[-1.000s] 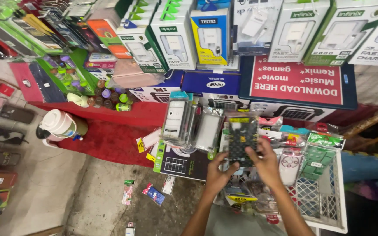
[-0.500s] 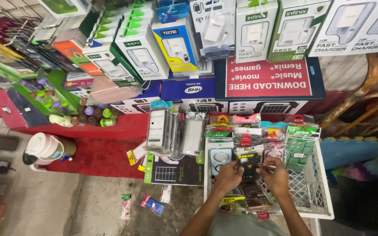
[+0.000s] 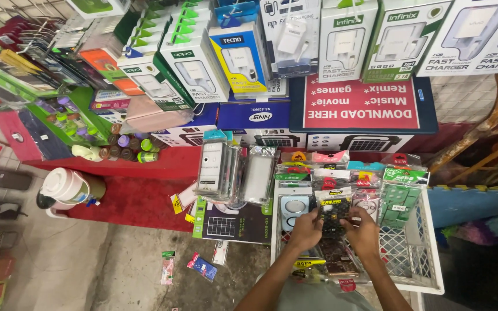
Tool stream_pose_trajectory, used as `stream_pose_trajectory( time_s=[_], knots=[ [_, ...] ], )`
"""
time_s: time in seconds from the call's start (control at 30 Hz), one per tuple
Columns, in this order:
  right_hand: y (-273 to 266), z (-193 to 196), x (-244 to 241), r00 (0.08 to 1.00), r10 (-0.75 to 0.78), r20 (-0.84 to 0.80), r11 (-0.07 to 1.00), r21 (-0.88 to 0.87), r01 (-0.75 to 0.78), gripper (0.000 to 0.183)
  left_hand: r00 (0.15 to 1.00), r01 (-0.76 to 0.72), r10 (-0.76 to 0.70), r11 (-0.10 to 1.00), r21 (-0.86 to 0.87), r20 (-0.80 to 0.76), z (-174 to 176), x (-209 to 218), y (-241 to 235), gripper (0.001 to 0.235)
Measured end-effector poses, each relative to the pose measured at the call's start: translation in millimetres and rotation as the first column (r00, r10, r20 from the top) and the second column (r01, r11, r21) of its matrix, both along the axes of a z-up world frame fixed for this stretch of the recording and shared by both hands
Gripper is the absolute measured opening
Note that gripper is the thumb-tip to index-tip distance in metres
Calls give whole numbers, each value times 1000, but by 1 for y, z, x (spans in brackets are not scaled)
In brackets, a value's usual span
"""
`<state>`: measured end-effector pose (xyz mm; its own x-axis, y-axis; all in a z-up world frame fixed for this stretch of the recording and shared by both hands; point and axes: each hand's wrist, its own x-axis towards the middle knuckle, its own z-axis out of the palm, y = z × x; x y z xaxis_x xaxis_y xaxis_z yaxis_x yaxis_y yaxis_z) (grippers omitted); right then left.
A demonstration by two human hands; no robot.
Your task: The person sorts through a white plastic basket filled with various packaged phone accessories, including cases and chargers. They pick up individual items, turn them over to inspect the packaging, and place them back into the basket or onto the red counter surface.
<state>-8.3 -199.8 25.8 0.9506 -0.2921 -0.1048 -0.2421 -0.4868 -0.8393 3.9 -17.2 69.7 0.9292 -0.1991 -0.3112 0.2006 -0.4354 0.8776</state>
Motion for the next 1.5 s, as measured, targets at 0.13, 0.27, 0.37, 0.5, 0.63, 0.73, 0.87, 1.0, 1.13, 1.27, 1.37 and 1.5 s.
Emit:
stream_pose_trajectory(
  time_s=[0.13,0.27,0.37,0.5,0.63,0.73,0.87,1.0,1.13,1.27,1.37,1.5],
  knots=[
    [-11,-17,6,996,59,-74,994,-85,-65,45,995,26,-21,998,54,-102,-38,-1,7,43],
    [-32,-20,8,970,147,-193,955,-226,-189,37,988,-132,118,977,-165,-95,-49,-4,32,26],
    [-25,46,6,930,132,-343,944,-242,-223,31,925,-375,326,862,-341,-192,-22,1,63,32],
    [26,95,9,870,302,-389,953,152,-262,33,818,-530,532,845,-75,218,1,10,110,33],
    [112,92,23,849,519,-103,812,371,-452,41,835,-504,449,856,116,318,-25,23,145,43],
    [172,72,42,735,676,-57,719,271,-640,64,880,-395,284,883,254,380,-58,29,158,65],
    [229,35,66,682,680,-268,718,432,-546,95,995,-86,47,867,490,90,-50,30,164,80],
    [250,-5,75,681,559,-472,829,322,-457,101,998,-53,62,878,475,-4,-61,27,167,92],
    [249,13,69,706,535,-465,792,566,-227,115,982,-150,87,896,419,165,-60,27,169,95],
    [239,-12,59,761,520,-389,835,417,-358,109,975,-194,219,925,327,-43,-25,23,163,98],
    [233,-4,42,736,596,-321,800,318,-509,105,983,-153,96,895,419,155,-46,20,167,97],
    [222,25,23,701,681,-214,731,267,-628,90,939,-331,340,935,129,-54,15,10,160,79]
  ],
)
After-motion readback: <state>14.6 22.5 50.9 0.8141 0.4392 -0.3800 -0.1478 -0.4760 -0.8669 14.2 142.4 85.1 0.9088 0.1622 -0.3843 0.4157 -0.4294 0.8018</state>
